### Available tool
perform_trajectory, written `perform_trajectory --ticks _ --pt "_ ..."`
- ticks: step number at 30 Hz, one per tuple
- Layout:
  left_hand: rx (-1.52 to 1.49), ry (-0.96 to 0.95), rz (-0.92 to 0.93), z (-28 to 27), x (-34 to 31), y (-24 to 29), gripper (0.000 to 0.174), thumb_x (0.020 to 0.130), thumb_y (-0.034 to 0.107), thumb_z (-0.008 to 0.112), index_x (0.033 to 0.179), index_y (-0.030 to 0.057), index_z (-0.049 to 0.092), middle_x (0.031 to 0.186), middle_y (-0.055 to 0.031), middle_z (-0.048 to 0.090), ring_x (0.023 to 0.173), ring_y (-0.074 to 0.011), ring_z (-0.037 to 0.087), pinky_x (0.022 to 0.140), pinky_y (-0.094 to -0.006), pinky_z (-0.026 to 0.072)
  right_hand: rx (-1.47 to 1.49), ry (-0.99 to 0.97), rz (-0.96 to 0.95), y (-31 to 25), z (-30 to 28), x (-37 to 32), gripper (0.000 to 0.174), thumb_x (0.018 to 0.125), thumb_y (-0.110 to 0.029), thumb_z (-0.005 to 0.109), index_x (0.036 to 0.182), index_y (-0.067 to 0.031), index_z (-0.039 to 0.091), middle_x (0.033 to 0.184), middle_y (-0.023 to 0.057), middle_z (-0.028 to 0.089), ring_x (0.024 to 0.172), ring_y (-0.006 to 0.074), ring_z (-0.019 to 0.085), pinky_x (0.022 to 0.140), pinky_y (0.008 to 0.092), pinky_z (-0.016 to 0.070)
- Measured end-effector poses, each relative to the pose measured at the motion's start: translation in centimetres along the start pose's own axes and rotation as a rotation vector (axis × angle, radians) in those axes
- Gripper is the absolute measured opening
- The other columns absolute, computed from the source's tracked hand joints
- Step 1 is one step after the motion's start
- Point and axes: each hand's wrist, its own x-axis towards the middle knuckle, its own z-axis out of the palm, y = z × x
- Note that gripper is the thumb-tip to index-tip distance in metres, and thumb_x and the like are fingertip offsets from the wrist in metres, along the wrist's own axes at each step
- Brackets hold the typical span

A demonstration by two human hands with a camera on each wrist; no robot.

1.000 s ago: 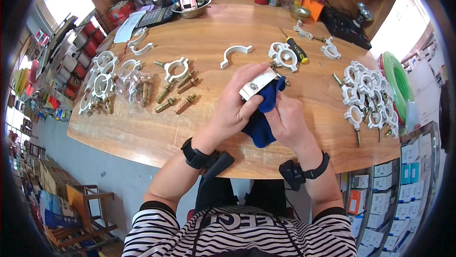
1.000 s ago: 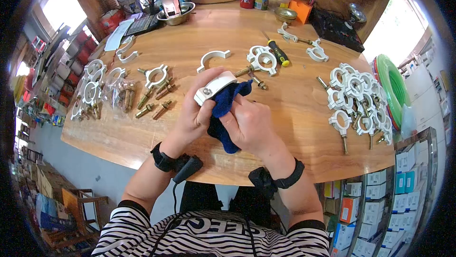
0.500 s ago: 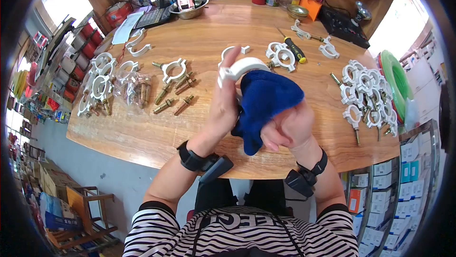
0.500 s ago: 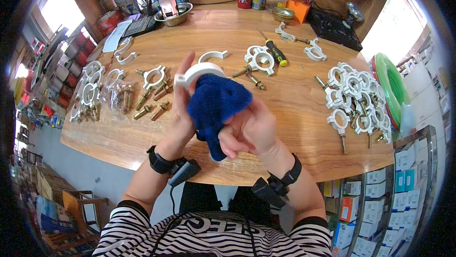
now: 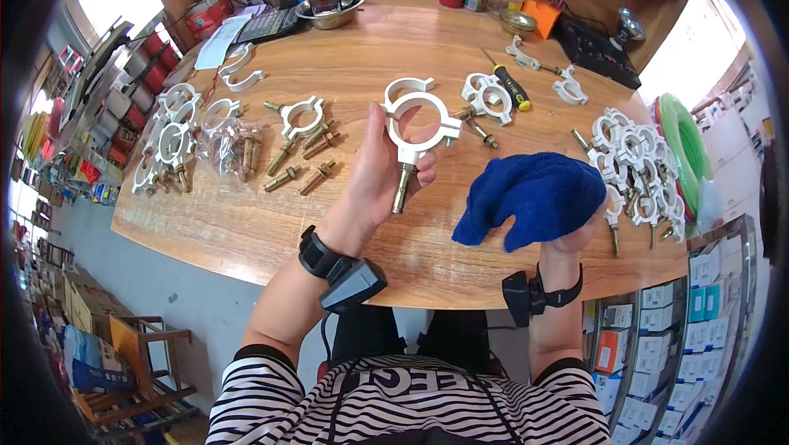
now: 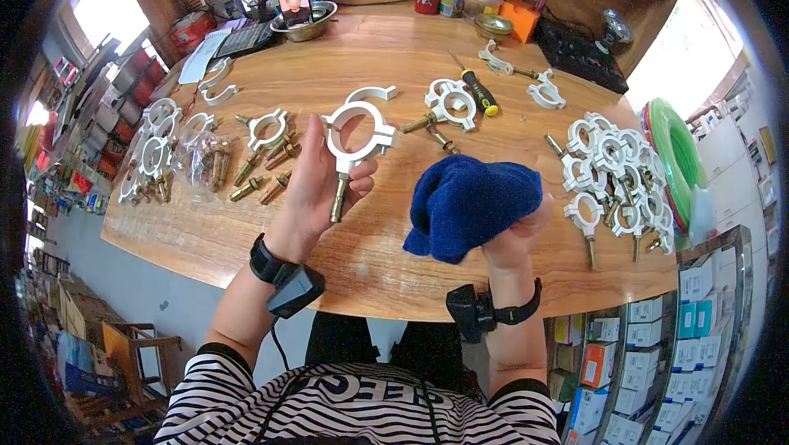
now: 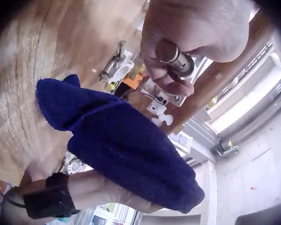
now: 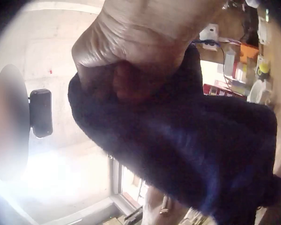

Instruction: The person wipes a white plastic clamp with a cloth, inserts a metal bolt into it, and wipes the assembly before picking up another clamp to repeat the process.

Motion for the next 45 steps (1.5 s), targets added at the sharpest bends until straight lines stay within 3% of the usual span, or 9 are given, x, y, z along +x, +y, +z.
perform_trajectory --ticks 8,12,14,15,20,40,42,43,45 --pt "-0.108 0.036 -0.09 -0.2 -0.2 0.1 0.059 0.087 0.053 0.027 0.123 0.0082 0.038 0.11 -0.0121 0.048 0.058 -0.012 0.036 0.047 -0.0197 0.0367 -1.174 -0.608 -0.104 -3.9 2.5 1.4 0.04 0.049 -0.035 0.069 0.083 -0.014 0.065 0.074 0.004 0.061 0.065 0.0239 0.055 0.073 0.0339 0.0428" --pt "-0.106 0.027 -0.096 -0.3 -0.3 0.0 0.06 0.086 0.055 0.027 0.123 0.0086 0.038 0.102 -0.0095 0.049 0.059 -0.0114 0.036 0.047 -0.0194 0.0372 -1.229 -0.458 -0.163 -5.1 2.7 0.0 0.047 0.051 -0.036 0.069 0.091 -0.0133 0.064 0.083 0.0039 0.062 0.075 0.0239 0.055 0.078 0.0366 0.0405" --pt "-0.094 0.028 -0.096 -0.7 -0.2 0.1 0.06 0.086 0.055 0.026 0.124 0.0088 0.038 0.1 -0.0086 0.049 0.059 -0.011 0.036 0.046 -0.0193 0.0374 -1.256 -0.226 0.199 -3.0 1.7 -0.8 0.041 0.064 -0.038 0.064 0.096 -0.011 0.06 0.086 0.004 0.061 0.079 0.0216 0.055 0.081 0.0389 0.0395" --pt "-0.15 -0.036 -0.142 -1.3 -0.1 0.1 0.061 0.085 0.057 0.024 0.123 0.0106 0.039 0.091 -0.0074 0.051 0.059 -0.012 0.039 0.047 -0.0202 0.039 -1.256 -0.225 0.199 -2.1 1.3 -1.1 0.041 0.064 -0.038 0.064 0.096 -0.011 0.06 0.086 0.004 0.061 0.079 0.0216 0.055 0.081 0.0389 0.0395" --pt "-0.251 -0.053 -0.244 -1.1 -0.1 0.1 0.065 0.084 0.059 0.021 0.122 0.0098 0.041 0.085 -0.0076 0.053 0.056 -0.012 0.042 0.045 -0.0196 0.041 0.455 0.517 0.303 1.1 -0.2 -2.4 0.025 0.086 -0.016 0.045 0.106 -0.0045 0.052 0.102 0.0083 0.056 0.089 0.0201 0.056 0.075 0.0347 0.0446" --pt "0.409 -0.232 -0.375 0.6 -1.2 -0.6 0.067 0.085 0.057 0.013 0.117 0.0032 0.04 0.093 -0.0166 0.06 0.065 -0.0272 0.063 0.039 -0.0247 0.0487 -0.633 -0.3 0.367 -2.4 2.3 4.1 0.027 0.085 -0.014 0.047 0.11 -0.0039 0.05 0.104 0.0096 0.055 0.092 0.0182 0.055 0.074 0.0292 0.0451" --pt "0.41 -0.182 -0.353 0.7 -1.2 -0.5 0.065 0.086 0.056 0.014 0.114 0.0036 0.041 0.092 -0.0153 0.059 0.066 -0.0265 0.063 0.039 -0.025 0.0488 -0.874 -0.348 -0.121 -2.0 4.7 3.8 0.022 0.084 -0.014 0.049 0.102 -0.0027 0.053 0.09 0.0096 0.059 0.08 0.0142 0.056 0.068 0.025 0.045" --pt "0.407 -0.179 -0.347 0.6 -1.1 -0.6 0.065 0.086 0.056 0.014 0.114 0.0036 0.041 0.092 -0.0153 0.059 0.066 -0.0265 0.063 0.039 -0.025 0.0488 -0.872 -0.354 -0.123 -2.2 5.5 3.6 0.022 0.084 -0.014 0.049 0.102 -0.0027 0.053 0.09 0.0096 0.059 0.08 0.0142 0.056 0.068 0.025 0.045" --pt "0.4 -0.185 -0.357 0.4 -0.9 -0.8 0.063 0.086 0.056 0.016 0.11 0.0033 0.041 0.09 -0.0141 0.058 0.067 -0.0251 0.063 0.04 -0.0265 0.0491 -0.371 -0.231 0.426 -2.7 6.7 3.5 0.016 0.079 -0.01 0.053 0.092 -0.0015 0.056 0.076 0.0082 0.058 0.07 0.0148 0.055 0.063 0.0253 0.0439"
